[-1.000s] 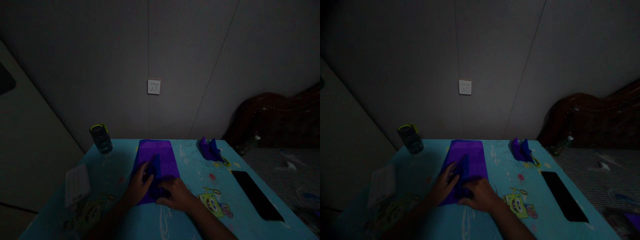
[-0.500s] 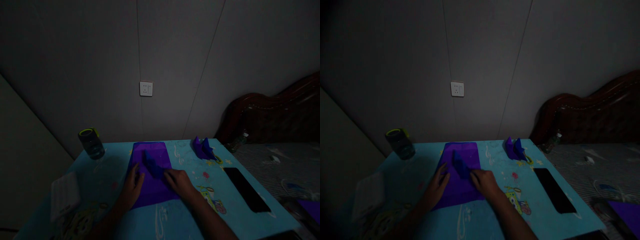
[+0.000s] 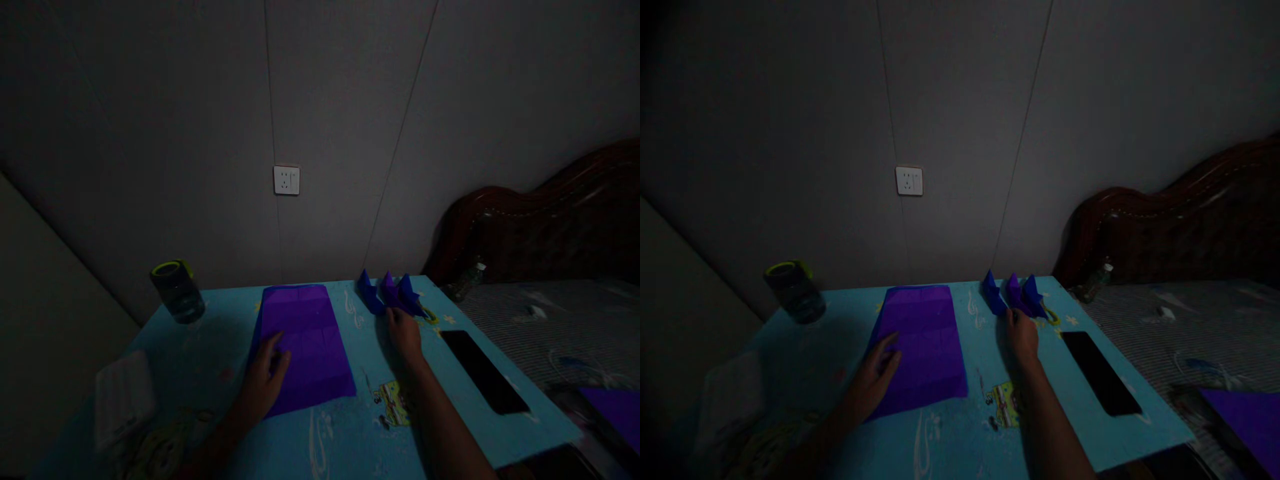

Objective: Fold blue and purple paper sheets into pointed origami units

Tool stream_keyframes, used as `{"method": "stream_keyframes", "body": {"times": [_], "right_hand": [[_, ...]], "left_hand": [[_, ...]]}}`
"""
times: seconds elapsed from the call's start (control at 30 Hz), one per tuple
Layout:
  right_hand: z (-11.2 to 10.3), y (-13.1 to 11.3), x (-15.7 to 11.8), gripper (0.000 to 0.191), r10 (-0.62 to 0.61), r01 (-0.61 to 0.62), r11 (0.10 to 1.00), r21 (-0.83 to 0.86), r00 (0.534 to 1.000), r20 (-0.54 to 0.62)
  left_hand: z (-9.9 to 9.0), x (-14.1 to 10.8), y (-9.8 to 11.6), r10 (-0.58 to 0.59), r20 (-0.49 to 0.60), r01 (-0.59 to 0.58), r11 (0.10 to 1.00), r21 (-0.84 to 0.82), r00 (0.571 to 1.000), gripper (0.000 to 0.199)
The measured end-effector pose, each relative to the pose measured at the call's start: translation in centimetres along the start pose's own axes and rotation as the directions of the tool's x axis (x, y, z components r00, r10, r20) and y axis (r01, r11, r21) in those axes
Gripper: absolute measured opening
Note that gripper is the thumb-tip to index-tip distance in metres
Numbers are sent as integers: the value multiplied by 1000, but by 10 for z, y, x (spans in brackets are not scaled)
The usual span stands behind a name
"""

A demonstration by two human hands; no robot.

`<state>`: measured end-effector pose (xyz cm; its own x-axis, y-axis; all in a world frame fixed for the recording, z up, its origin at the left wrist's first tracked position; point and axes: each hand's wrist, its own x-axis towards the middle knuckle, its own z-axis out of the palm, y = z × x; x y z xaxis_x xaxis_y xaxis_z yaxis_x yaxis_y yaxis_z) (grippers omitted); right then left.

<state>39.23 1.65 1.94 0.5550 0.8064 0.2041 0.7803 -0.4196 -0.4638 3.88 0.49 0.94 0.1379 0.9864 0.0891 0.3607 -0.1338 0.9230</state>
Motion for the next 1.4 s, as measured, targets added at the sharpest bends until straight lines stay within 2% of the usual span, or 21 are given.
{"method": "stream_keyframes", "body": {"times": [0.27,0.63,0.73,0.8,0.87,0.93,1.07,1.23,1.4], "right_hand": [[-4,5,0,40,69,-69,994,-86,998,-12],[-8,0,-7,45,48,-53,991,-127,998,-48],[-12,-2,-8,46,46,-53,991,-126,997,-55],[-13,-6,-10,47,36,-45,992,-114,996,-78],[-13,-14,-14,47,-14,8,997,-76,997,-77],[-8,-26,-21,46,-121,121,993,-9,993,-10],[9,-54,-46,41,-316,306,948,86,935,159],[23,-72,-70,42,-400,401,915,46,883,246],[26,-74,-72,39,-391,396,918,34,886,249]], "left_hand": [[-1,1,-4,27,25,-26,999,-20,999,50],[-2,1,0,22,31,-21,1000,-22,999,45],[-5,3,4,60,6,-60,998,15,998,41],[-8,5,5,124,-50,-120,989,81,991,37],[-12,9,2,201,-125,-175,965,194,972,34],[-16,13,-4,256,-179,-187,925,332,950,35],[-20,18,-20,279,-163,-154,833,531,946,41],[-19,20,-29,263,-143,-140,816,561,954,40],[-22,23,-25,264,-222,-134,871,472,939,33]]}}
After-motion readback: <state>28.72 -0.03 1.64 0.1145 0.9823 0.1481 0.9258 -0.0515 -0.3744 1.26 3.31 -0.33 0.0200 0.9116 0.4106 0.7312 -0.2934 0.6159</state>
